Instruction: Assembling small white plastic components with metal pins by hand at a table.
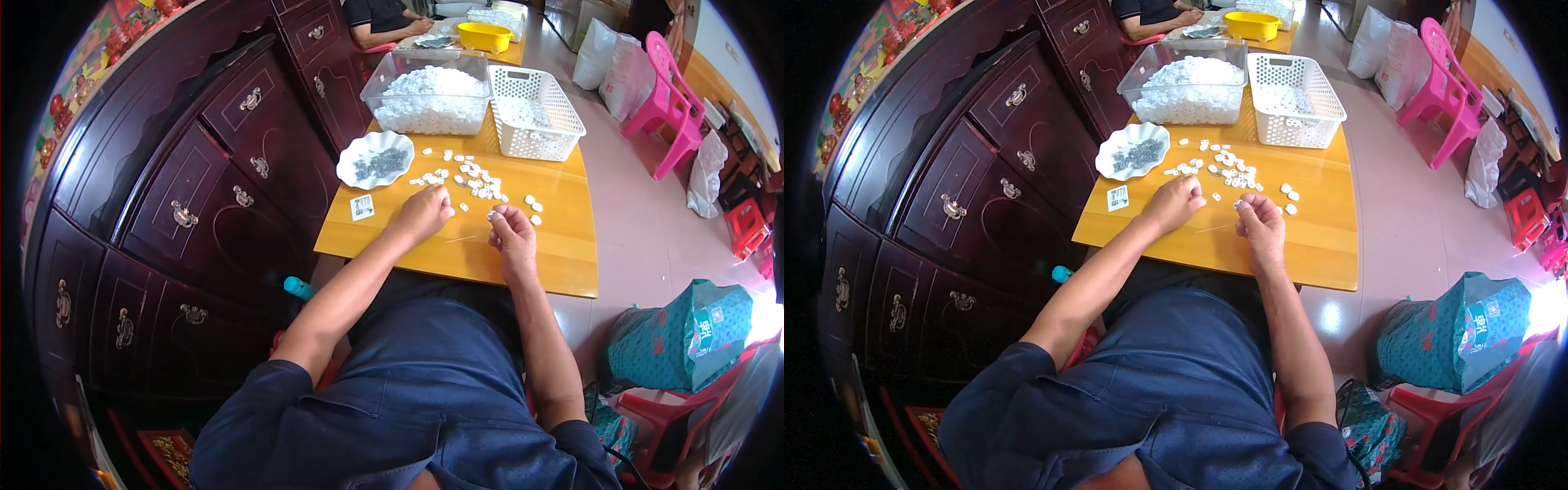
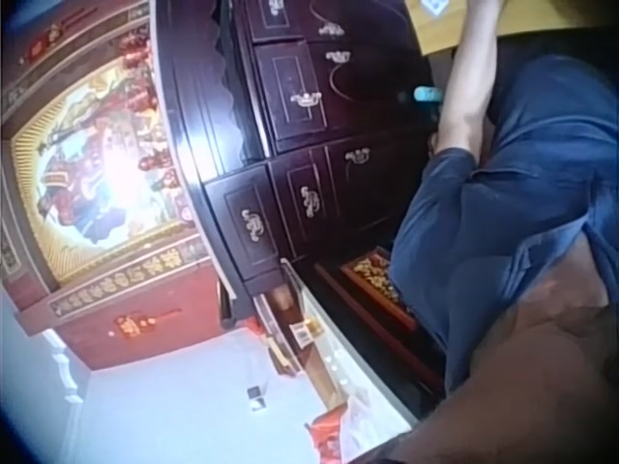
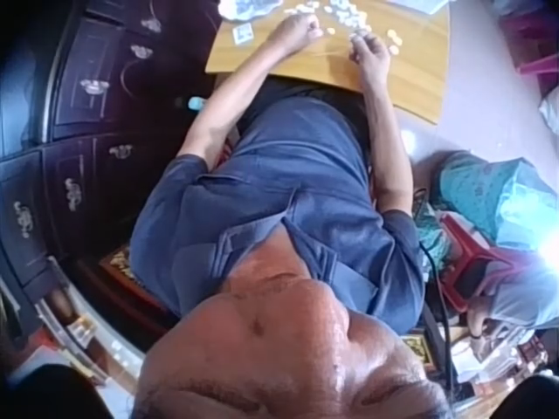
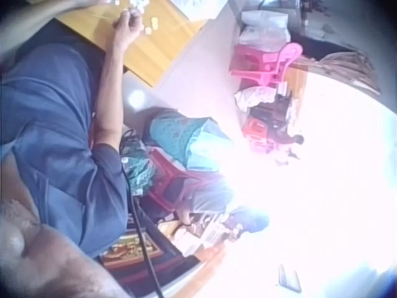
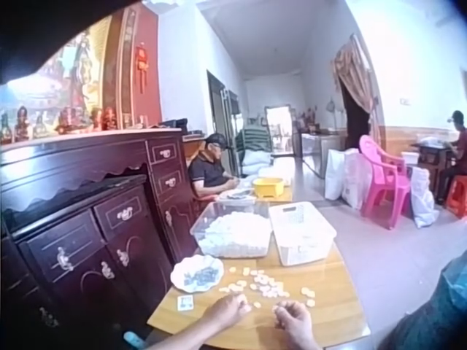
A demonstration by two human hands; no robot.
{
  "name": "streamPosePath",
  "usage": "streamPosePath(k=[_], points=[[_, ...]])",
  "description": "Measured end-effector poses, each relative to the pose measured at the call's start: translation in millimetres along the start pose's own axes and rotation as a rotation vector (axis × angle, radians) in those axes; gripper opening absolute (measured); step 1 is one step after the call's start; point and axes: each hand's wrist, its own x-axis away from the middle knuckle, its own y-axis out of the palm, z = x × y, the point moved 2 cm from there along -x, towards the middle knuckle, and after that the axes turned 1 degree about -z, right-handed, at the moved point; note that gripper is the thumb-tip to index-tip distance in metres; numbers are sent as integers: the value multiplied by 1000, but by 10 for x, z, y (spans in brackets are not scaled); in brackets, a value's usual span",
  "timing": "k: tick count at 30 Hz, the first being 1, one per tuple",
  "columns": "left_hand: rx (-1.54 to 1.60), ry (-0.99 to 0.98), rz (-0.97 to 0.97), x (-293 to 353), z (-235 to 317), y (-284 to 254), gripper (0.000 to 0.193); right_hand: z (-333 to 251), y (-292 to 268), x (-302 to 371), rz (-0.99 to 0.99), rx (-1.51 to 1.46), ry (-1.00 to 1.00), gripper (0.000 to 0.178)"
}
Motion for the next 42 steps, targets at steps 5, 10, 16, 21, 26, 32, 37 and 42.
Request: streamPosePath(k=[5, 10, 16, 21, 26, 32, 37, 42], points=[[96, -68, -47, 146, -4, -66, 19, 66, 9, -21, -25, 9, -2, 9], [672, -271, -171, 330, 69, -227, 17, 117, 92, 27, -69, 39, 36, 8], [904, -239, -209, 455, 169, -316, 18, 245, 194, 91, -208, 148, 60, 11], [811, -126, -149, 456, 178, -338, 19, 228, 236, 134, -212, 195, 97, 12], [789, -79, -89, 459, 180, -336, 17, 219, 230, 109, -203, 199, 59, 12], [1001, -289, -31, 505, 171, -372, 7, 177, 194, 93, -179, 169, 54, 11], [960, -238, -40, 520, 115, -319, 14, 139, 215, 108, -164, 160, 59, 10], [979, -199, -26, 519, 111, -297, 20, 152, 189, 92, -159, 156, 57, 11]])
